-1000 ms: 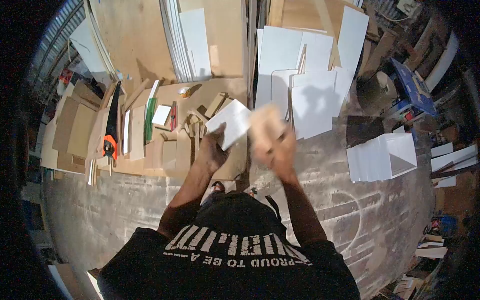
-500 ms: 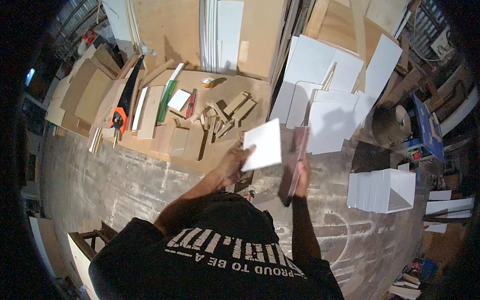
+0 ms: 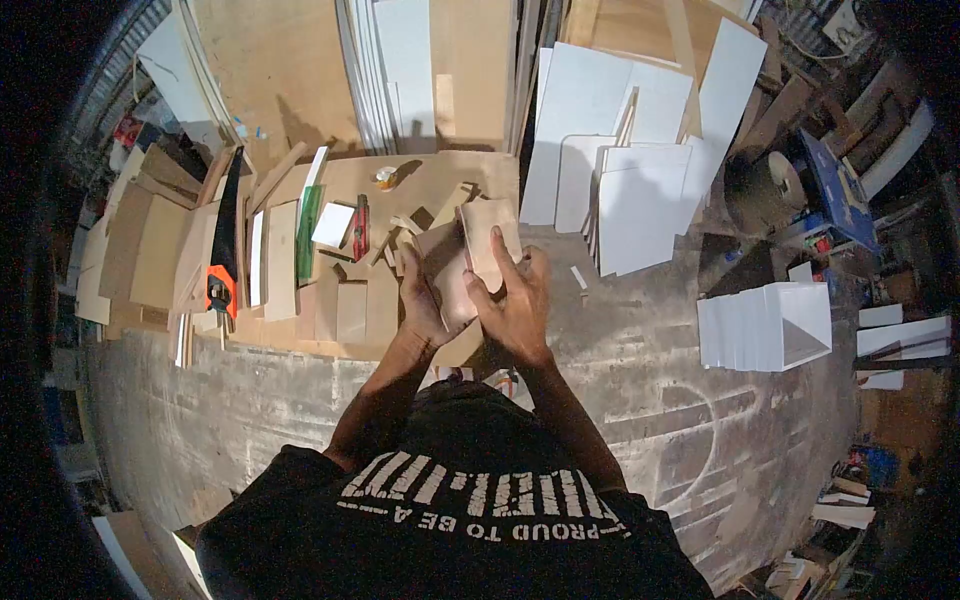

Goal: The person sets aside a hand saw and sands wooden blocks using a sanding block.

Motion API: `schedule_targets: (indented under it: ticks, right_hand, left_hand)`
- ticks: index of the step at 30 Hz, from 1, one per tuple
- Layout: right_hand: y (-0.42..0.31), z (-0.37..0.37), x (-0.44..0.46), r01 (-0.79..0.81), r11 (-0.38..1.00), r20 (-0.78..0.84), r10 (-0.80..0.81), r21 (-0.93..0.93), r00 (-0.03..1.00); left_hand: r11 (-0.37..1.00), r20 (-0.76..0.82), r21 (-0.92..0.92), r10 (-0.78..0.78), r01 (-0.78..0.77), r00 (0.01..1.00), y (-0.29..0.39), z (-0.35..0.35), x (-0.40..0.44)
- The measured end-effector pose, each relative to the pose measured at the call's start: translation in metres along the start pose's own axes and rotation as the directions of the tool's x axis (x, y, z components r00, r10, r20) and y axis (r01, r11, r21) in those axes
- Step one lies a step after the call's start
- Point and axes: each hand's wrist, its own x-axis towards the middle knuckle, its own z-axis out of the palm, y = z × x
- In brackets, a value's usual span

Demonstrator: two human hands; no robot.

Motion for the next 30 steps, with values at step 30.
schedule_targets:
  ticks: [30]
  right_hand:
    - [0.045, 0.053, 0.006, -0.233, 0.945, 0.174, 0.275, -0.232, 0.945]
  left_hand:
    - [0.749, 0.089, -0.135, -0.643, 0.649, 0.761, 0.036, -0.108, 0.016]
